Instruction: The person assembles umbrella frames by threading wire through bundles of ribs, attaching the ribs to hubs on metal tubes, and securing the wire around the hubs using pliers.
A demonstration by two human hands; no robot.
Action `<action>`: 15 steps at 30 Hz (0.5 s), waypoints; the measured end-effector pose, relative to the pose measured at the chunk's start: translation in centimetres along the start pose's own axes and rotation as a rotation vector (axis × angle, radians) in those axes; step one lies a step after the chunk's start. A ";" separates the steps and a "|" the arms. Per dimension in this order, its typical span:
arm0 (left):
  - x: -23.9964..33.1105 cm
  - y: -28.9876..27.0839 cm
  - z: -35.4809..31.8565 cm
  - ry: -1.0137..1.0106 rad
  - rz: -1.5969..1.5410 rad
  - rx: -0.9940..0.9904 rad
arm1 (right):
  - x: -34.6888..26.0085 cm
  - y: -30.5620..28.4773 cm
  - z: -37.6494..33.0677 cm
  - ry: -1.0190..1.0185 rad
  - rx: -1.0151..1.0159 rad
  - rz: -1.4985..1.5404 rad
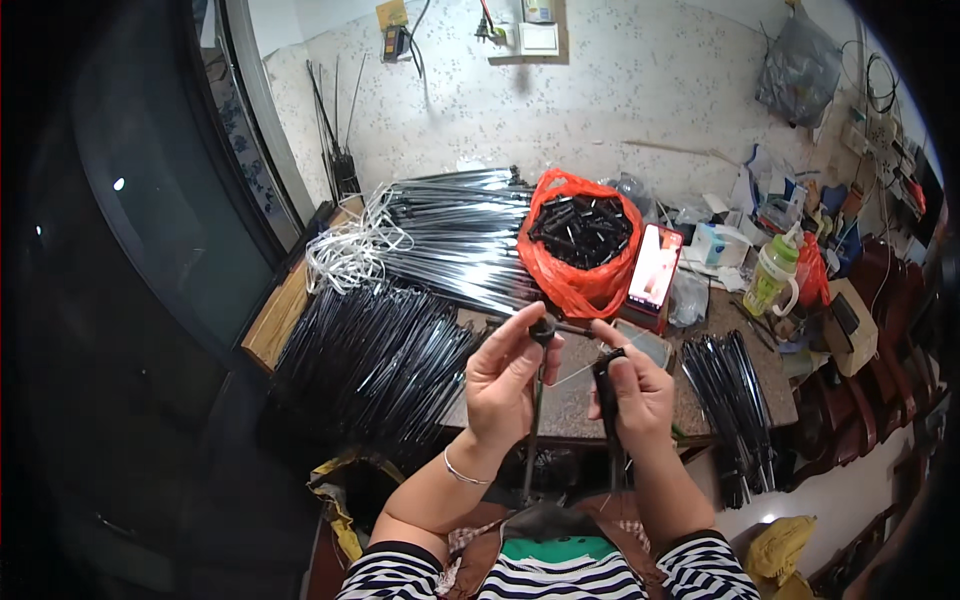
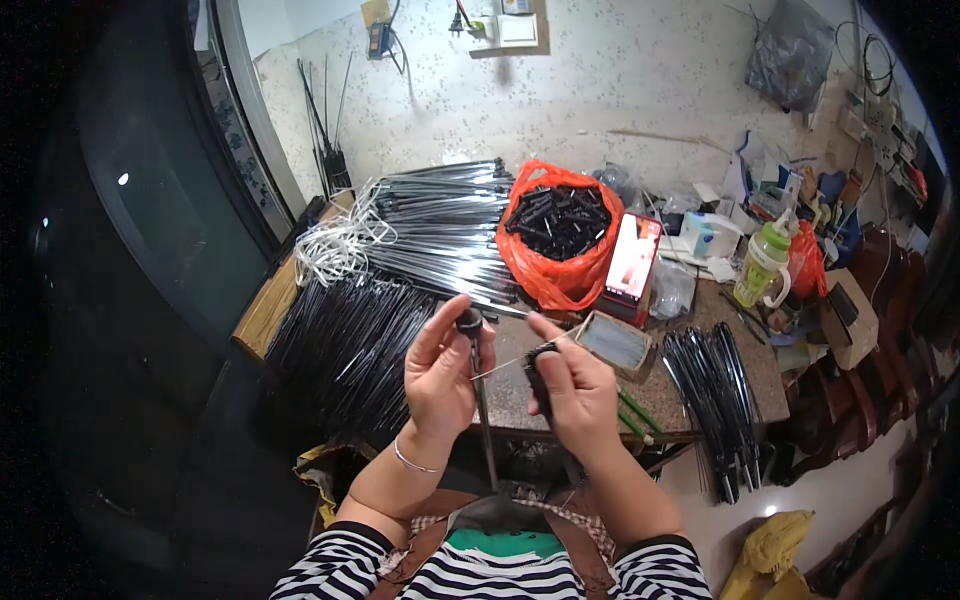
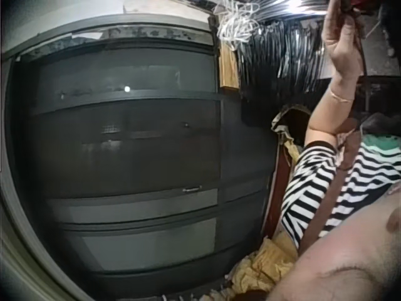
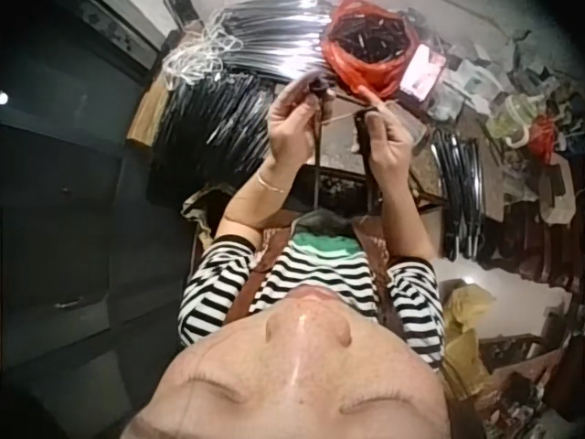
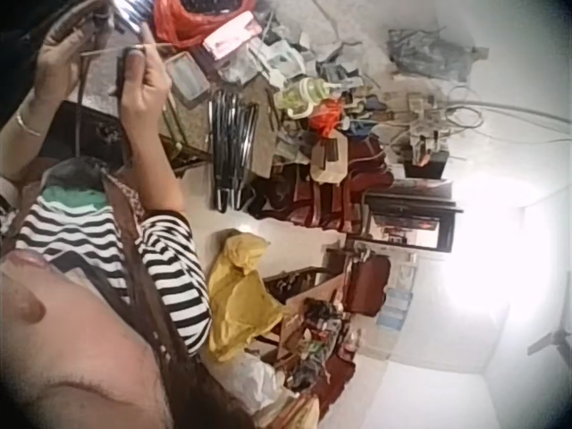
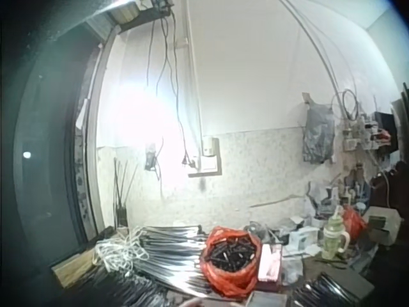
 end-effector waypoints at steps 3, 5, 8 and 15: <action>-1.2 -0.5 -1.0 -0.003 -0.084 0.079 | 0.3 0.9 0.2 -0.008 -0.033 -0.068; -1.5 -0.6 -1.0 -0.012 -0.094 0.025 | 1.0 1.0 0.6 0.011 0.004 -0.101; -2.1 -1.2 -1.1 -0.025 -0.143 -0.026 | 1.8 1.4 0.7 0.049 -0.041 -0.086; -3.0 -3.1 -0.2 -0.022 -0.223 0.032 | 3.1 1.5 1.2 0.031 0.004 -0.118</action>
Point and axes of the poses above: each hand's wrist, its own z-axis towards the middle knuckle, its own y-axis out of the palm, x = y × z, the point moved 5 cm from there along z, towards the middle knuckle, and after that the axes turned 15 degrees about -z, right-handed, at the moved point
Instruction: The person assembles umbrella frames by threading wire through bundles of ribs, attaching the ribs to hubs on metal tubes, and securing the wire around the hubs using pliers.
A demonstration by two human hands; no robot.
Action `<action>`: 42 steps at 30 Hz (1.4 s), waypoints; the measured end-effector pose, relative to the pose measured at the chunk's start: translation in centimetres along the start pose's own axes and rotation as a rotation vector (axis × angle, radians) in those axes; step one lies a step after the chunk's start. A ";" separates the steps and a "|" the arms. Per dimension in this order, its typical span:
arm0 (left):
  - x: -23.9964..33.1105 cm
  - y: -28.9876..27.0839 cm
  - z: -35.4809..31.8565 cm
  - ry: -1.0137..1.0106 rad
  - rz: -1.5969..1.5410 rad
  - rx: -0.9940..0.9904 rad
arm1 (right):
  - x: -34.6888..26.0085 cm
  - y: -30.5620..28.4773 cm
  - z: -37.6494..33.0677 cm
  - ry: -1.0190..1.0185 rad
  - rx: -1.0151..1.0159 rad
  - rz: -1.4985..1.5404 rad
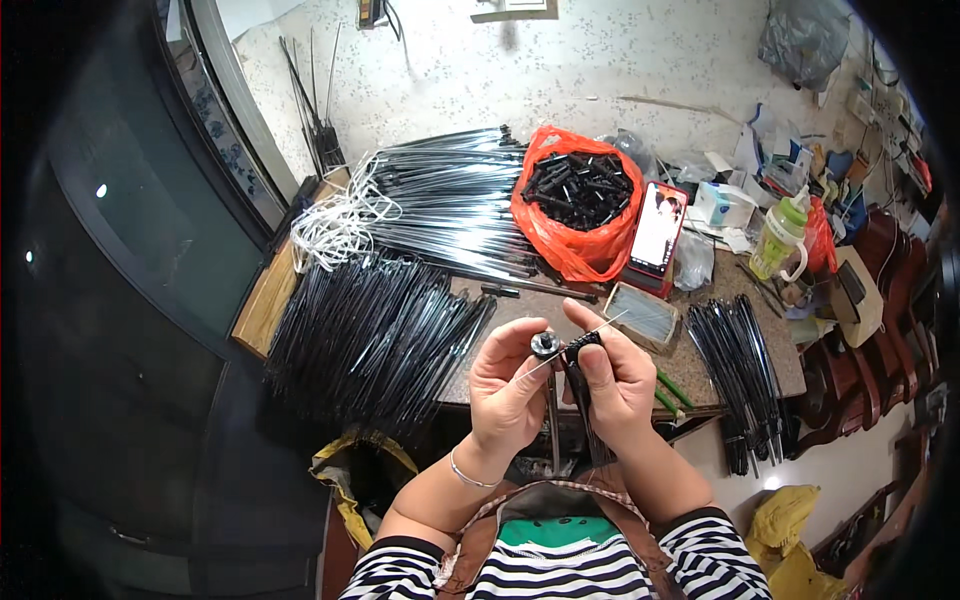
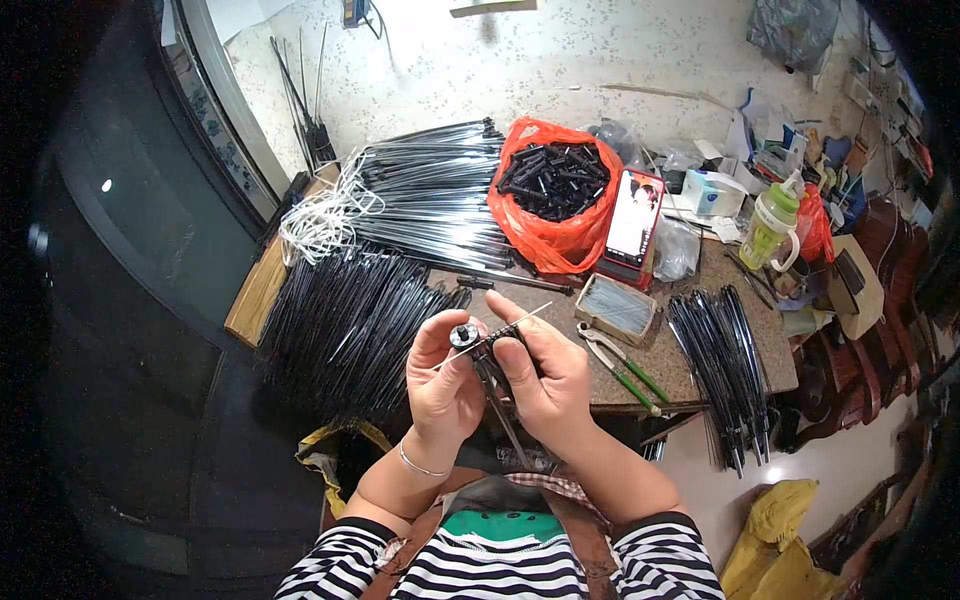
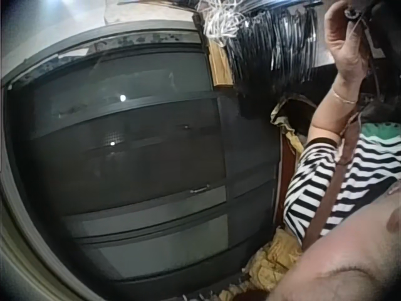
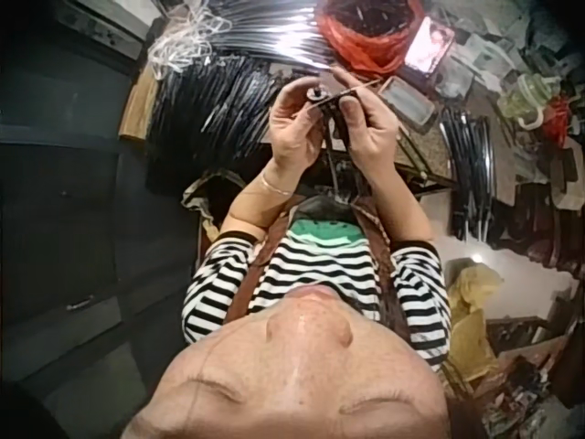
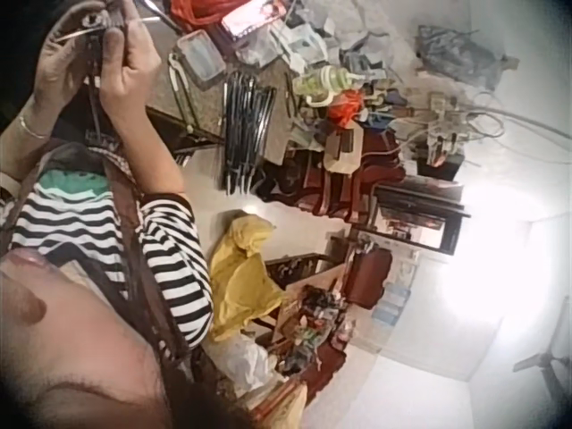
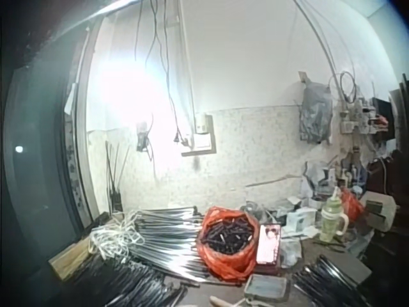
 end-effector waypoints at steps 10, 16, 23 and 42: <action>0.2 1.9 0.6 0.138 0.149 0.035 | -2.9 -0.7 1.5 -0.261 0.137 -0.115; 2.0 6.7 1.2 0.333 0.384 -0.121 | -7.3 -1.3 1.4 -0.497 0.212 -0.236; 1.9 9.8 3.2 0.371 0.551 -0.370 | -9.3 -1.9 1.2 -0.531 0.389 -0.380; -0.3 7.0 6.5 -0.070 0.164 -0.408 | -6.2 -2.5 4.3 -0.513 0.278 -0.115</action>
Point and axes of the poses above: each hand's wrist, its own z-axis towards the middle knuckle, its own y-axis out of the palm, x = y × z, the point moved 5 cm from there along z, towards the middle knuckle, and after that the axes turned 15 degrees about -z, right-handed, at the moved point
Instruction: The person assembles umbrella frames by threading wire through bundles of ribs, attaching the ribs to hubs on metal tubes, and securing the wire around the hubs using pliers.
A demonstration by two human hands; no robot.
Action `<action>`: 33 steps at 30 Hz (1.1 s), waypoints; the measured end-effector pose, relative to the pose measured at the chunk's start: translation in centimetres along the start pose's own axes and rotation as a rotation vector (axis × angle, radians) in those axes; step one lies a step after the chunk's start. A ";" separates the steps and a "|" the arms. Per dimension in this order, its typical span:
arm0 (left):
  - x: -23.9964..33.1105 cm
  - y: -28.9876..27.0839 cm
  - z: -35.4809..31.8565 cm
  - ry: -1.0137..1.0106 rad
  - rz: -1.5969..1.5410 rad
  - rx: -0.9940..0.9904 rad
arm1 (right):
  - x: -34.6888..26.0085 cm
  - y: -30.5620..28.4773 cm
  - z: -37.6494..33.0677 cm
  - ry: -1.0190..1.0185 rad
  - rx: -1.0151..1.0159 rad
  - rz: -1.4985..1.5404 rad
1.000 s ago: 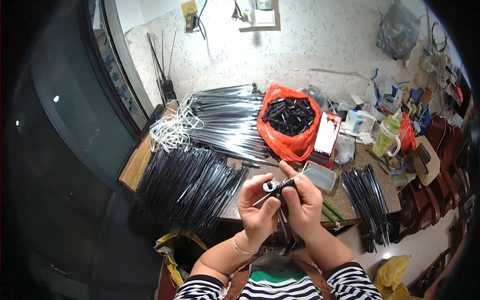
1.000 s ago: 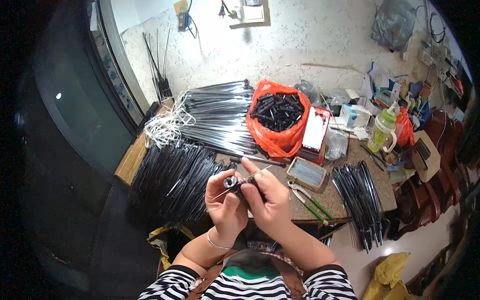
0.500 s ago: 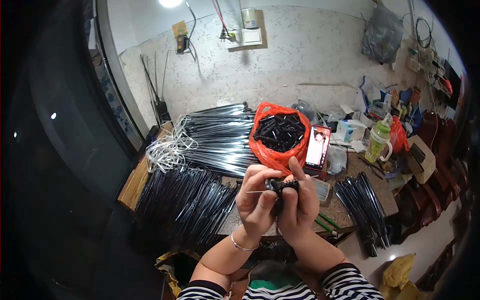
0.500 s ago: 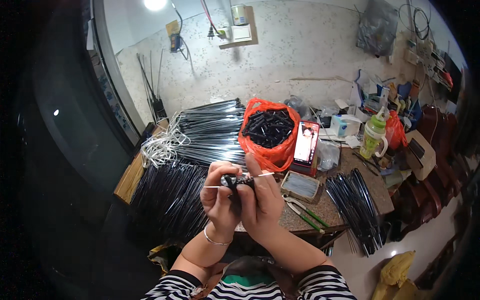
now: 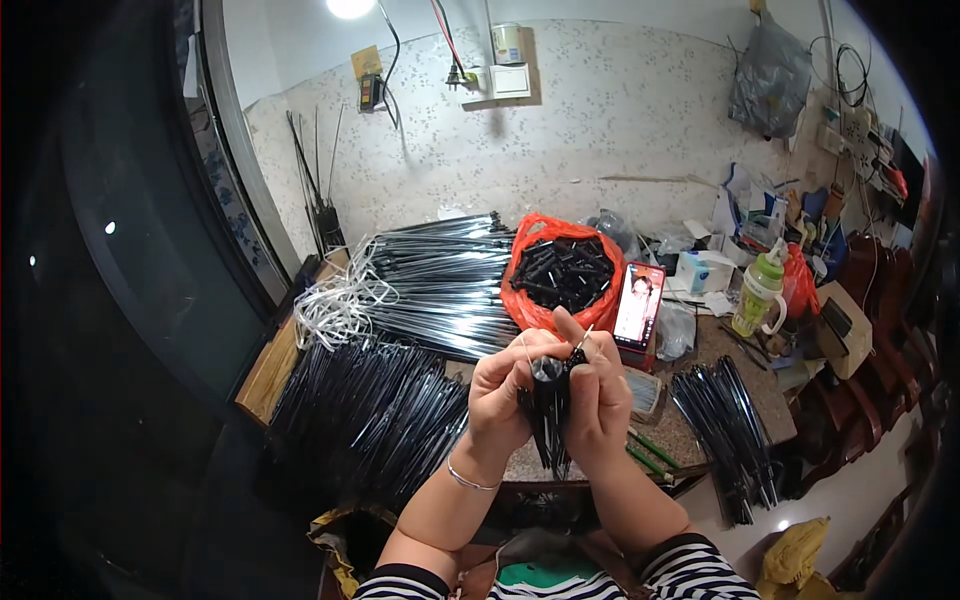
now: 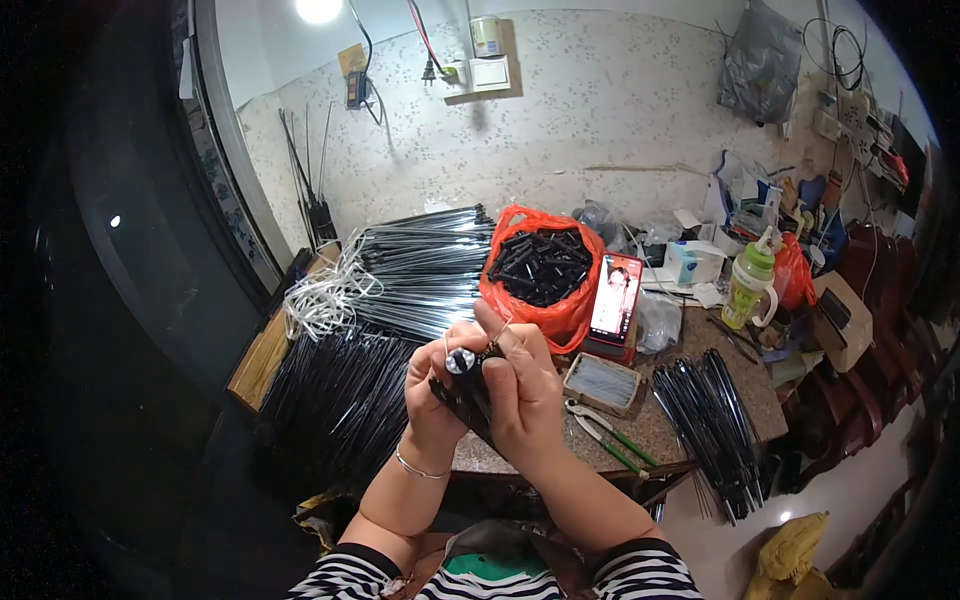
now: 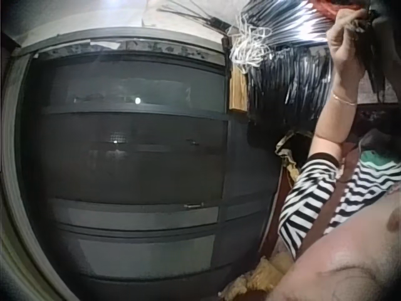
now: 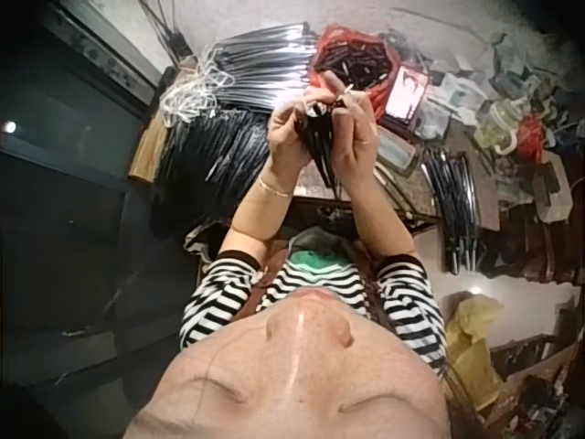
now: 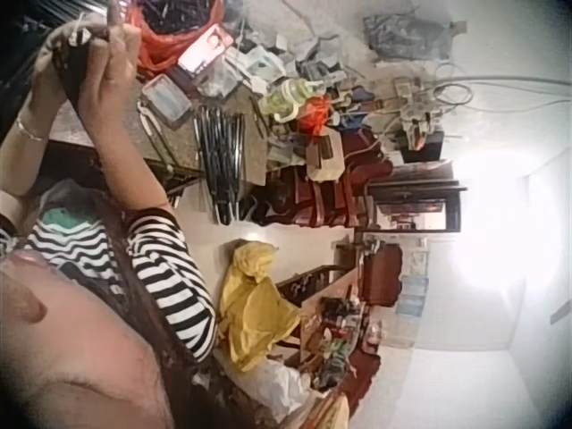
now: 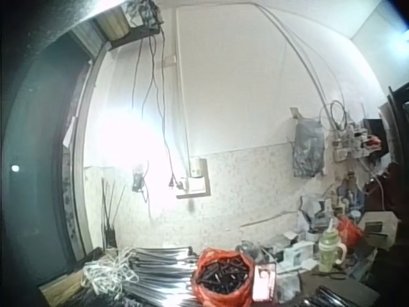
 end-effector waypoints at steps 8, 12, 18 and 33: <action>1.9 2.3 0.0 0.666 1.009 0.018 | -0.5 -0.1 -0.8 0.106 0.283 -0.183; 1.9 1.5 0.6 0.405 0.787 0.038 | 2.5 0.3 0.1 0.251 0.094 0.362; 1.6 2.2 0.9 0.553 0.796 -0.013 | 0.8 0.0 -0.9 0.084 0.295 -0.106; 1.8 1.7 -1.4 0.006 0.658 -0.088 | -0.4 -1.7 0.3 0.235 -0.203 0.077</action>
Point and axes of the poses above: each hand's wrist, its own z-axis towards the middle knuckle, its own y-axis out of the palm, x = y × z, the point moved 5 cm from there along z, towards the middle knuckle, and after that the axes turned 15 degrees about -z, right-handed, at the moved point
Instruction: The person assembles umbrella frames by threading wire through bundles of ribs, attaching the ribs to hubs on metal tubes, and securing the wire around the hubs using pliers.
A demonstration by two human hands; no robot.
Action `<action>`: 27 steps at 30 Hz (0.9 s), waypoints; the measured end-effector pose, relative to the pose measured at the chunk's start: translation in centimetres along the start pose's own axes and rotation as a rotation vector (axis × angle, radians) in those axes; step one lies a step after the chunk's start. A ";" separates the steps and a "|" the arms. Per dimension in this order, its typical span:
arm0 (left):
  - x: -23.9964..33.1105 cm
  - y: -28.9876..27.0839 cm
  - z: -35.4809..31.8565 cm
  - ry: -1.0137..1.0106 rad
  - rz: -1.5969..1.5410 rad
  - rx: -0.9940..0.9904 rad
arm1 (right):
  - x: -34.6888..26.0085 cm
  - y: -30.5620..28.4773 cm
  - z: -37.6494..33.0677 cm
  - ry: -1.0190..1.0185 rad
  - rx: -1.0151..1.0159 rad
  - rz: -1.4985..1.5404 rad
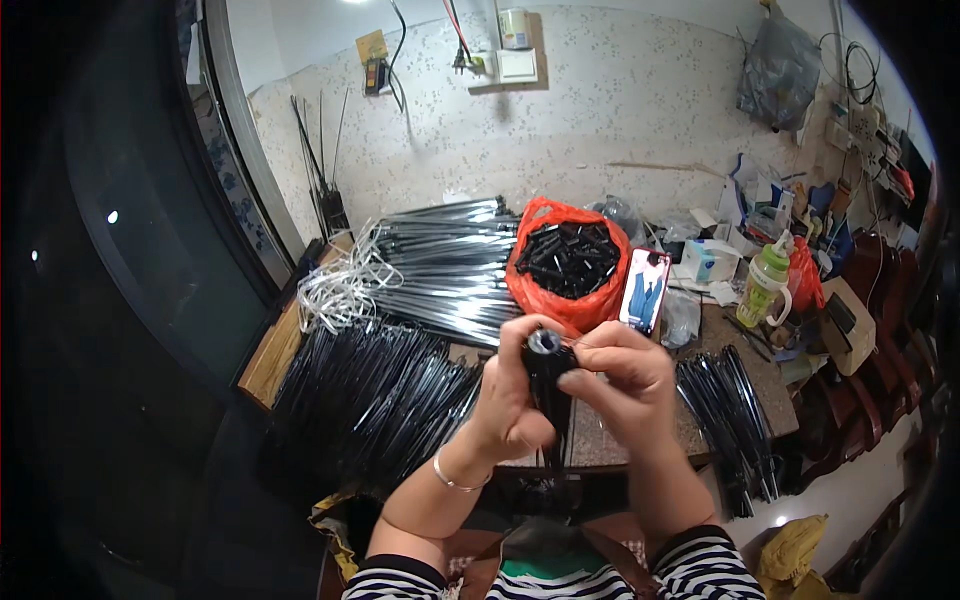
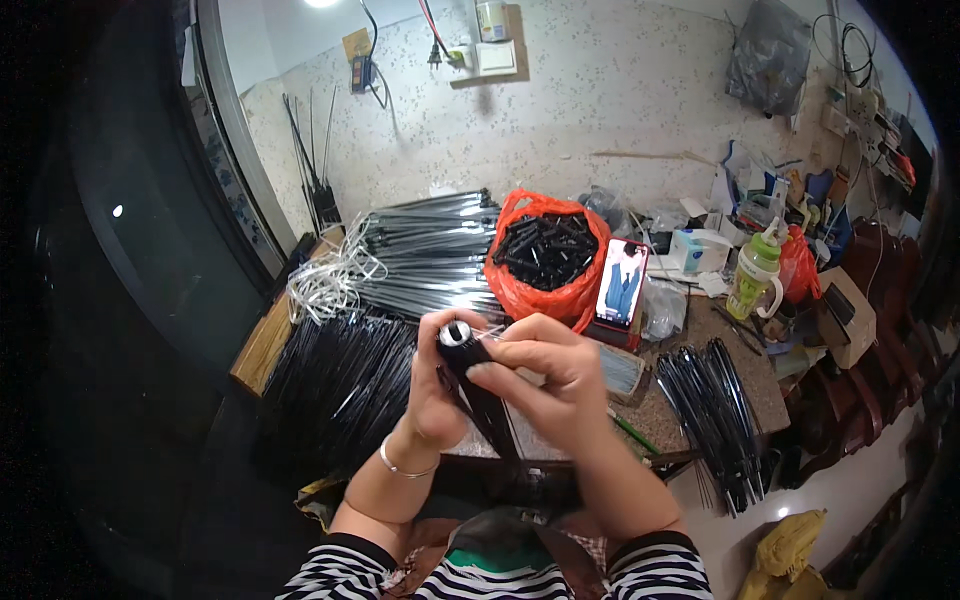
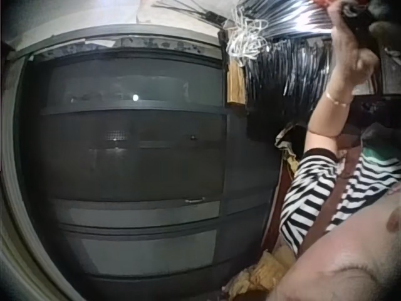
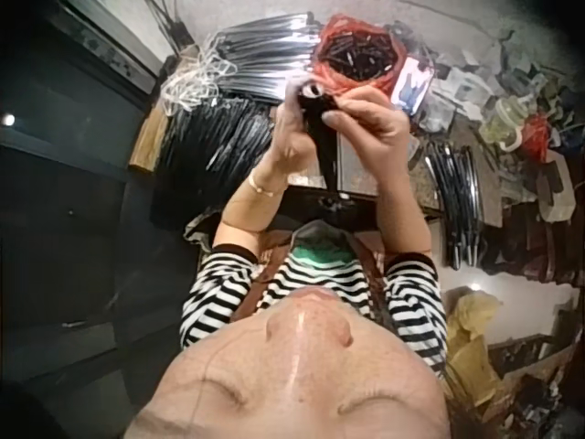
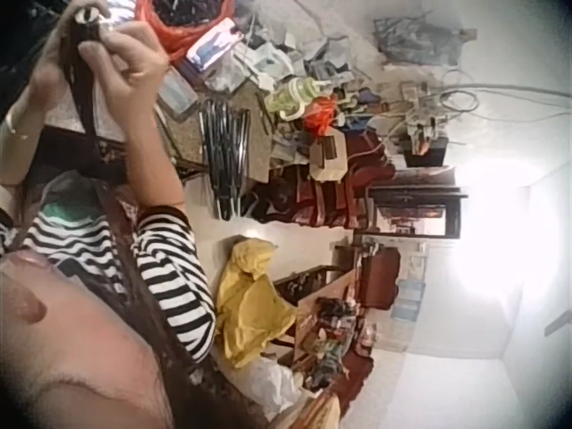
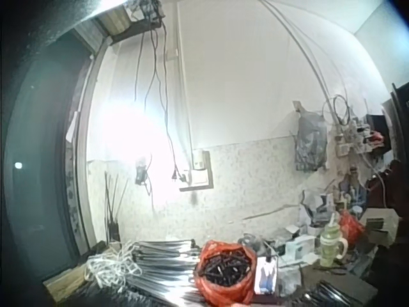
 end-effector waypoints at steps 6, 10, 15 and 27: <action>-4.0 -2.0 -4.5 -0.435 -0.224 -0.107 | 0.1 3.9 -3.9 -0.302 -0.059 -0.631; -5.8 -3.4 -7.5 -0.531 -0.287 0.161 | 4.5 5.2 -5.4 0.023 -0.113 -0.112; -6.8 -4.1 -10.4 -0.575 -0.232 0.279 | 5.9 6.0 -6.9 0.255 -0.170 -0.173; -9.8 -4.3 -10.3 -0.472 0.162 0.199 | 7.1 5.0 -8.1 -0.266 -0.156 -0.604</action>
Point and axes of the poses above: each hand's wrist, its own z-axis towards the middle knuckle, its own y-axis out of the palm, x = y × z, the point moved 5 cm from there along z, towards the middle knuckle, and after that the axes turned 15 degrees about -z, right-handed, at the moved point
